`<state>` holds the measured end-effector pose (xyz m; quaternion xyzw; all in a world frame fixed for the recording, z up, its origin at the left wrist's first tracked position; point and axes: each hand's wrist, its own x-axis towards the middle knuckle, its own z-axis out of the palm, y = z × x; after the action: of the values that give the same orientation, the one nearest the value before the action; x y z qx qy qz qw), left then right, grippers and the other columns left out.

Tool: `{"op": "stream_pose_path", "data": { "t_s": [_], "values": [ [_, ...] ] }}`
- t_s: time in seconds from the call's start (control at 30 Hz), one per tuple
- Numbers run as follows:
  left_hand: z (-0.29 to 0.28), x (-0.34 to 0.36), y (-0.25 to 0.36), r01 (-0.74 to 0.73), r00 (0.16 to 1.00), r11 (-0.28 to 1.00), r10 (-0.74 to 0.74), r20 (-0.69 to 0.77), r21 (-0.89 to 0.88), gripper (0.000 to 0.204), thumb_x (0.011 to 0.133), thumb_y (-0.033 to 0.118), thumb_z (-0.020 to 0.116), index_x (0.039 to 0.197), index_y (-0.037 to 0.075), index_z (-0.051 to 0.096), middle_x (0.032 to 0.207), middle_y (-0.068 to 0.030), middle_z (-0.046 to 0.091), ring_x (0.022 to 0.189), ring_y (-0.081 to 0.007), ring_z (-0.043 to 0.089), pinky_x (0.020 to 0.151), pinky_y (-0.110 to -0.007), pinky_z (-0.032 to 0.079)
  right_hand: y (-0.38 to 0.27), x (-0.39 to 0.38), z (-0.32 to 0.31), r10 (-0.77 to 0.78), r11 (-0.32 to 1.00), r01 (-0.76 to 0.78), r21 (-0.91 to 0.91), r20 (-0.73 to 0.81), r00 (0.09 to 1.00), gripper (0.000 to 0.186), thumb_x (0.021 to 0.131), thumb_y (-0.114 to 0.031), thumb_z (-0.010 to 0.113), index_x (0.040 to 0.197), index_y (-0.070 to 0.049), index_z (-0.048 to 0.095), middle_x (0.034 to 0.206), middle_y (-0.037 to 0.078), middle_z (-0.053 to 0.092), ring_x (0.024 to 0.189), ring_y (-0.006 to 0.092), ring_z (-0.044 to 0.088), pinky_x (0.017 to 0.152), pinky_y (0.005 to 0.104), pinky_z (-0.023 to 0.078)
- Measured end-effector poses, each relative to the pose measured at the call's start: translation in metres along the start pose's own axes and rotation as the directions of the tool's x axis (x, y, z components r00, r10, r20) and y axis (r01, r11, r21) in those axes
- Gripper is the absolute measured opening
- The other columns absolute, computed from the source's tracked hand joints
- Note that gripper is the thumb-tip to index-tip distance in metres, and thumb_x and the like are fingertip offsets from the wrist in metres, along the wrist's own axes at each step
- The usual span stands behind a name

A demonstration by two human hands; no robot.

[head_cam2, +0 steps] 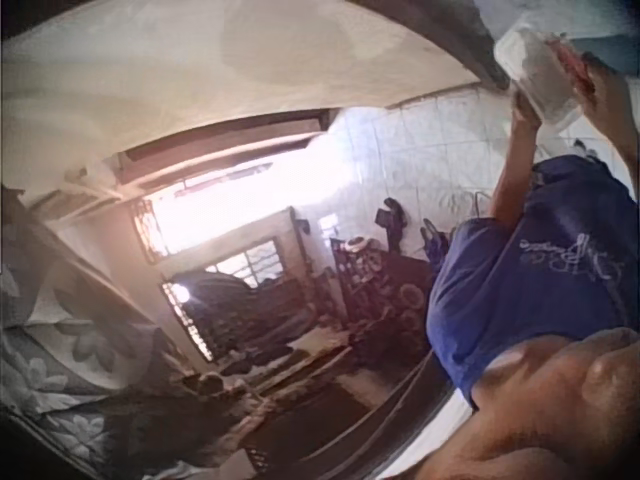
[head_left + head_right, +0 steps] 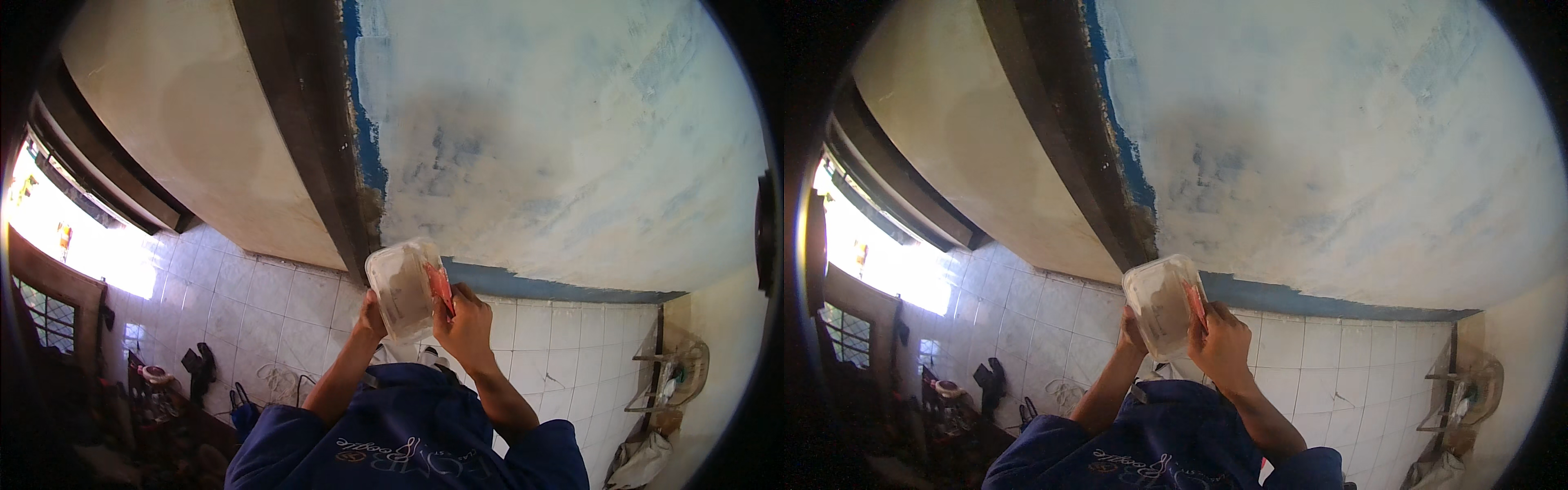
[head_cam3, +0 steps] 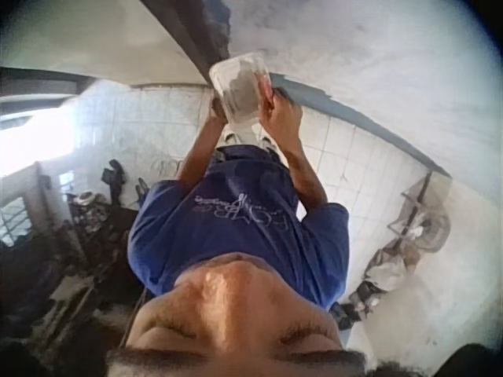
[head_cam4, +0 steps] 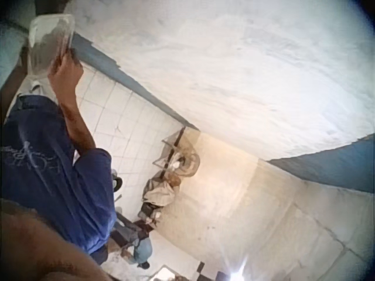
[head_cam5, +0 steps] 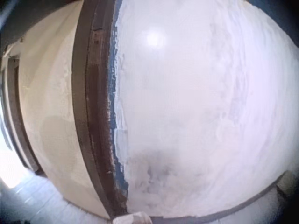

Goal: The person applies plaster or filler to a wall using a spatula and a plastic container, smoothing the material across the surface in overlapping strokes.

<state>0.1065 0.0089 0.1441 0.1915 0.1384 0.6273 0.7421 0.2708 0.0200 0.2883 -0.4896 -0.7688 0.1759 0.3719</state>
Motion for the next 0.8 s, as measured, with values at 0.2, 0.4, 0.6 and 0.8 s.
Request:
{"op": "stream_pose_path", "data": {
  "t_s": [0.2, 0.4, 0.6, 0.8],
  "values": [
    [-0.004, 0.000, -0.010, -0.013, 0.998, 1.000, 0.014, -0.062, 0.015, 0.088, 0.076, 0.055, 0.068, 0.139, 0.003, 0.038, 0.130, -0.0171, 0.053, 0.115, -0.0330, 0.056, 0.098, -0.049, 0.046, 0.017, -0.001, -0.002, 0.038, 0.999, -0.039, -0.038, -0.027, 0.999, 0.010, 0.078, -0.011, 0.065, 0.076, -0.003, 0.060, 0.067, 0.012, 0.058, 0.055, 0.0348, 0.058, 0.050, 0.0388, 0.044],
    [-0.024, -0.007, -0.016, 0.084, 0.988, 0.994, -0.092, -0.122, -0.065, 0.084, 0.075, 0.050, 0.068, 0.138, 0.002, 0.039, 0.127, -0.0183, 0.055, 0.113, -0.0335, 0.057, 0.096, -0.048, 0.048, 0.020, 0.011, -0.026, 0.209, 0.931, -0.166, 0.326, -0.104, 0.972, 0.013, 0.079, -0.014, 0.071, 0.079, -0.002, 0.065, 0.067, 0.005, 0.061, 0.053, 0.0136, 0.054, 0.048, 0.0295, 0.039],
    [-0.009, -0.017, 0.005, -0.007, 0.966, 0.999, 0.018, -0.257, 0.044, 0.087, 0.075, 0.056, 0.066, 0.139, 0.005, 0.038, 0.130, -0.0178, 0.053, 0.116, -0.0344, 0.055, 0.098, -0.050, 0.046, 0.066, 0.032, -0.001, 0.682, 0.402, -0.169, 0.900, -0.172, 0.711, 0.012, 0.080, -0.015, 0.073, 0.078, -0.005, 0.066, 0.076, -0.003, 0.061, 0.064, 0.0080, 0.053, 0.058, 0.0258, 0.043],
    [-0.021, -0.048, 0.031, -0.096, 0.921, 0.975, 0.164, -0.353, 0.200, 0.092, 0.074, 0.064, 0.062, 0.142, 0.007, 0.035, 0.135, -0.0150, 0.048, 0.121, -0.0325, 0.050, 0.098, -0.048, 0.045, 0.098, 0.073, 0.057, 0.605, 0.006, -0.103, 0.995, 0.079, 0.792, 0.012, 0.082, -0.020, 0.074, 0.081, -0.012, 0.064, 0.079, -0.001, 0.065, 0.067, 0.0099, 0.058, 0.067, 0.0280, 0.044]
  ]
}}
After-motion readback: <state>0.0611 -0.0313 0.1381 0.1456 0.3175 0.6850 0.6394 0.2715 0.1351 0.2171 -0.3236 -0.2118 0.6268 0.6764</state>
